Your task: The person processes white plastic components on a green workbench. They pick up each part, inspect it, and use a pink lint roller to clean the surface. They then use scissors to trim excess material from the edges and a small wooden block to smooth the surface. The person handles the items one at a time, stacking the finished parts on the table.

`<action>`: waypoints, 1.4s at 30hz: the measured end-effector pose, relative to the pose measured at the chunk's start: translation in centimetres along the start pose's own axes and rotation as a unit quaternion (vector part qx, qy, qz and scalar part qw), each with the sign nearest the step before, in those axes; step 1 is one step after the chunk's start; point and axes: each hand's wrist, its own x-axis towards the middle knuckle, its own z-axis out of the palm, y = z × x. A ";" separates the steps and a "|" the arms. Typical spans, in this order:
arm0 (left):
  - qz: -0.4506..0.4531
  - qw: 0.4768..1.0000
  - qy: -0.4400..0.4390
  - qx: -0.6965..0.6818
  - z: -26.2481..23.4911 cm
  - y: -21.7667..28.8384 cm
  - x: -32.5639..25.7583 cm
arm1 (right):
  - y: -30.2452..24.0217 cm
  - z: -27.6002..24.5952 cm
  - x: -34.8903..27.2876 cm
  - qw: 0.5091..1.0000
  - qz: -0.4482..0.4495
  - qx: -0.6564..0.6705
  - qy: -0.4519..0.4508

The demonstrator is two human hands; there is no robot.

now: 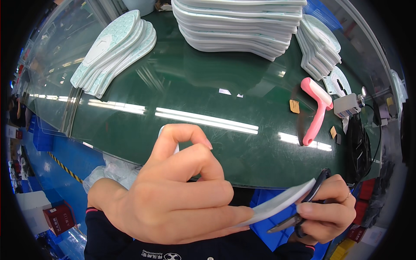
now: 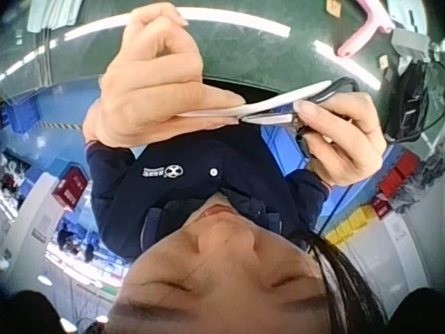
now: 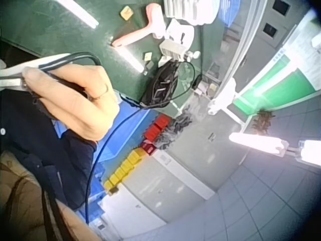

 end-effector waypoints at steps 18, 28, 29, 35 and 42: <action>0.011 1.000 0.000 -0.004 -0.1 0.1 0.0 | 0.0 -1.2 0.0 0.996 -0.038 -0.069 -0.037; -0.070 0.996 -0.036 -0.052 -1.0 -0.7 0.1 | 6.7 -4.1 -2.3 0.932 0.278 -0.159 0.171; -0.076 0.995 -0.033 -0.057 -1.1 -0.7 0.1 | 7.9 -4.8 -3.5 0.914 0.312 -0.203 0.162; -0.079 0.995 -0.035 -0.056 -1.5 -0.8 0.5 | 12.5 -6.2 -7.4 0.816 0.378 -0.419 0.127; -0.187 0.970 0.127 -0.085 -1.3 -1.1 0.5 | 6.3 -1.1 -4.0 0.940 0.342 -0.021 -0.002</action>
